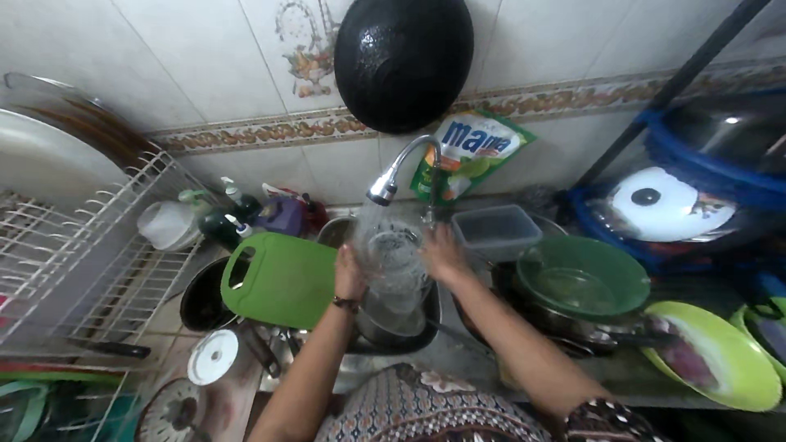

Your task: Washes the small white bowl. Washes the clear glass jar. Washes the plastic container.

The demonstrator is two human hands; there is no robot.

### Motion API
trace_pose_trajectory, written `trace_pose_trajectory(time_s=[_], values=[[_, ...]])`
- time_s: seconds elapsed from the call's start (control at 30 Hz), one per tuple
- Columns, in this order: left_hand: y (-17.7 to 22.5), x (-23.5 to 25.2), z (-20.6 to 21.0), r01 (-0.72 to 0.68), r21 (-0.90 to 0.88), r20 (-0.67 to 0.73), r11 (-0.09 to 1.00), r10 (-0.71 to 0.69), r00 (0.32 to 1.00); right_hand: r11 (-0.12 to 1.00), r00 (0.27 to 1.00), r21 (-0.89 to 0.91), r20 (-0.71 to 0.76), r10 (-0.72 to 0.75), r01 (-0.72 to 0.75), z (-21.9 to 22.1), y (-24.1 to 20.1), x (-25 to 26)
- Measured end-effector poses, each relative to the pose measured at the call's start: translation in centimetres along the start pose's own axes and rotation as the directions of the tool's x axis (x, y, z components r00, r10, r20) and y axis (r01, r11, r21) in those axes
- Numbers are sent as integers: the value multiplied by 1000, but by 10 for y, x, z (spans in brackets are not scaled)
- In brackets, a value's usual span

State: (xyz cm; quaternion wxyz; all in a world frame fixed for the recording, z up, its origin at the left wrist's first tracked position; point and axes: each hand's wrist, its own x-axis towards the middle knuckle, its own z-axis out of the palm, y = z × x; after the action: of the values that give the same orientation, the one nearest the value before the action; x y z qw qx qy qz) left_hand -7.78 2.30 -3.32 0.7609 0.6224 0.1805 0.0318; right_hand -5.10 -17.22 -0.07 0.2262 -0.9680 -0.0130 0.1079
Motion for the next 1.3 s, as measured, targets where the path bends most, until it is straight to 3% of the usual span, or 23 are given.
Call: trace_pose_trajectory(time_s=[0.13, 0.23, 0.3, 0.43, 0.57, 0.67, 0.83, 1.0, 1.07, 1.17, 1.23, 1.3], values=[[-6, -12, 0, 32, 117, -19, 993, -30, 999, 990, 987, -114, 142, -71, 87, 27, -10, 14], [-9, -21, 5, 113, 78, -26, 991, -111, 993, 987, 971, -65, 196, -134, 150, 40, -27, 23], [-12, -23, 6, 122, 48, 5, 991, -122, 992, 964, 936, -8, 242, -256, 266, 53, -36, 24], [-14, -17, 6, 89, -41, 0, 995, -89, 996, 829, 757, 154, 344, -555, 538, 66, -45, 3], [-14, -7, -11, 35, 66, -69, 997, -30, 997, 727, 594, 271, 434, -677, 631, 48, -25, -31], [-6, -7, -25, 42, 107, -93, 993, -32, 995, 786, 653, 164, 471, -593, 596, 25, -1, -40], [-4, -14, -30, 42, 62, -64, 997, -38, 997, 932, 913, -202, 344, -220, 301, 10, 15, -1], [-7, -27, -9, 155, 11, 36, 988, -156, 987, 949, 951, -156, 189, -243, 274, 35, -16, 28], [-12, -26, -3, 155, -2, 50, 988, -155, 987, 923, 898, -75, 273, -345, 378, 46, -36, 24], [-11, -20, -2, 98, -26, 26, 995, -97, 995, 805, 718, 110, 393, -574, 583, 57, -47, 2], [-9, -14, -11, 38, 38, -29, 999, -37, 999, 761, 620, 201, 472, -627, 617, 48, -40, -20], [-5, -9, -24, 21, 96, -46, 995, -17, 999, 747, 582, 175, 523, -623, 642, 35, -21, -29]])
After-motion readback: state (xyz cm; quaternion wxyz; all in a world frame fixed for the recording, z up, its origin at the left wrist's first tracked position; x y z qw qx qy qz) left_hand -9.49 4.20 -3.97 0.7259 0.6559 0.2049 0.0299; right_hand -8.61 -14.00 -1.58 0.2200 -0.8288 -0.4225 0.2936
